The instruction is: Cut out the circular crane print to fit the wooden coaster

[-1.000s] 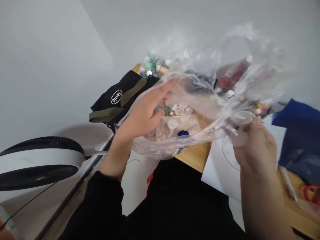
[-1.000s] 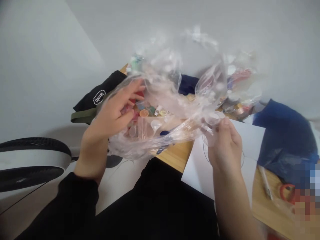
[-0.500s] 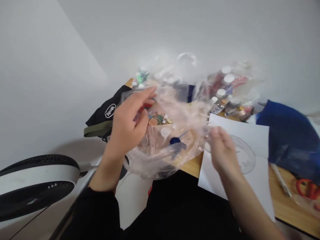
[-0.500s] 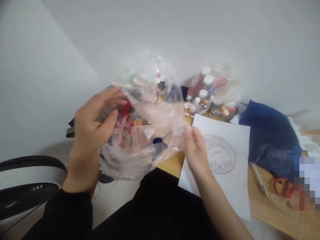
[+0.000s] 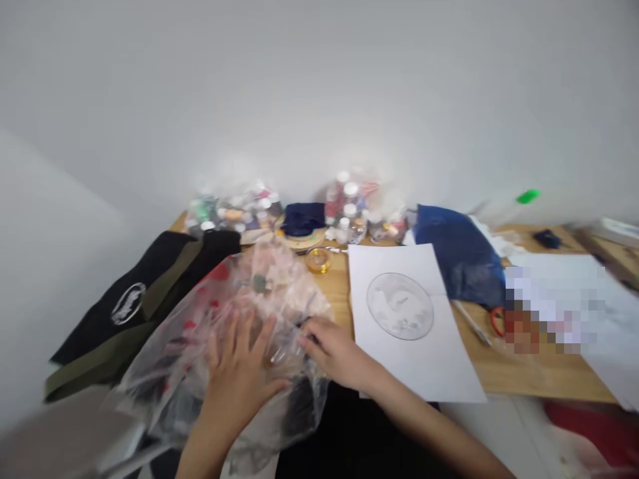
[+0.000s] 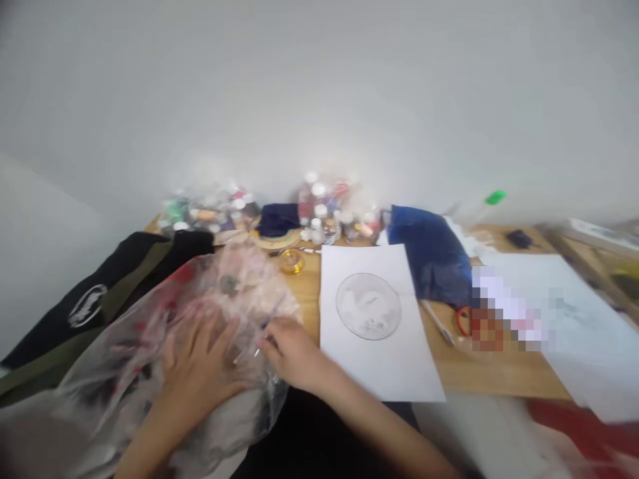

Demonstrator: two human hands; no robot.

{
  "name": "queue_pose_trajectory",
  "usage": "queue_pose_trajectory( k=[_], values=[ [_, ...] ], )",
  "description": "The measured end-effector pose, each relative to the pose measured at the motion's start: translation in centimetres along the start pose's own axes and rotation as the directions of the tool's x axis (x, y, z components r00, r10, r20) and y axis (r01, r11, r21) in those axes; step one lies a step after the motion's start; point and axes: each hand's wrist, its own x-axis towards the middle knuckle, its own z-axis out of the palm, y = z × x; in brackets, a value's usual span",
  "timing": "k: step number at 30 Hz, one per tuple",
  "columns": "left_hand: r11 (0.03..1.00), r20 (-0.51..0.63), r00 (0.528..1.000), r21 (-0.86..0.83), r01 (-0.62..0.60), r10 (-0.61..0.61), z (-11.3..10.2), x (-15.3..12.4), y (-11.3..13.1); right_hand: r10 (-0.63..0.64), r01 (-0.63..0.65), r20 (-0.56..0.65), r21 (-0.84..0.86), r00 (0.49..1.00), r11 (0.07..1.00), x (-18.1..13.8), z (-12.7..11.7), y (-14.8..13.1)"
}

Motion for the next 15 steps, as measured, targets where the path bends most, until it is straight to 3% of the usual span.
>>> queue_pose_trajectory(
  k=[4, 10, 15],
  values=[
    [0.998, -0.064, 0.998, 0.060, -0.023, 0.027, 1.5, -0.2, -0.2, -0.029, 0.030, -0.046, 0.014, 0.999, 0.999, -0.5, -0.5, -0.1],
    [0.997, -0.040, 0.997, 0.028, -0.069, 0.070, 1.5, 0.7, -1.6, -0.027, 0.040, -0.160, 0.083, 0.987, 0.996, -2.0, -2.2, -0.7],
    [0.996, -0.055, 0.996, 0.043, -0.074, 0.076, 1.0, 1.4, -1.6, 0.024, -0.003, -0.183, 0.116, 0.983, 0.993, -3.7, -3.3, -0.7]
  ],
)
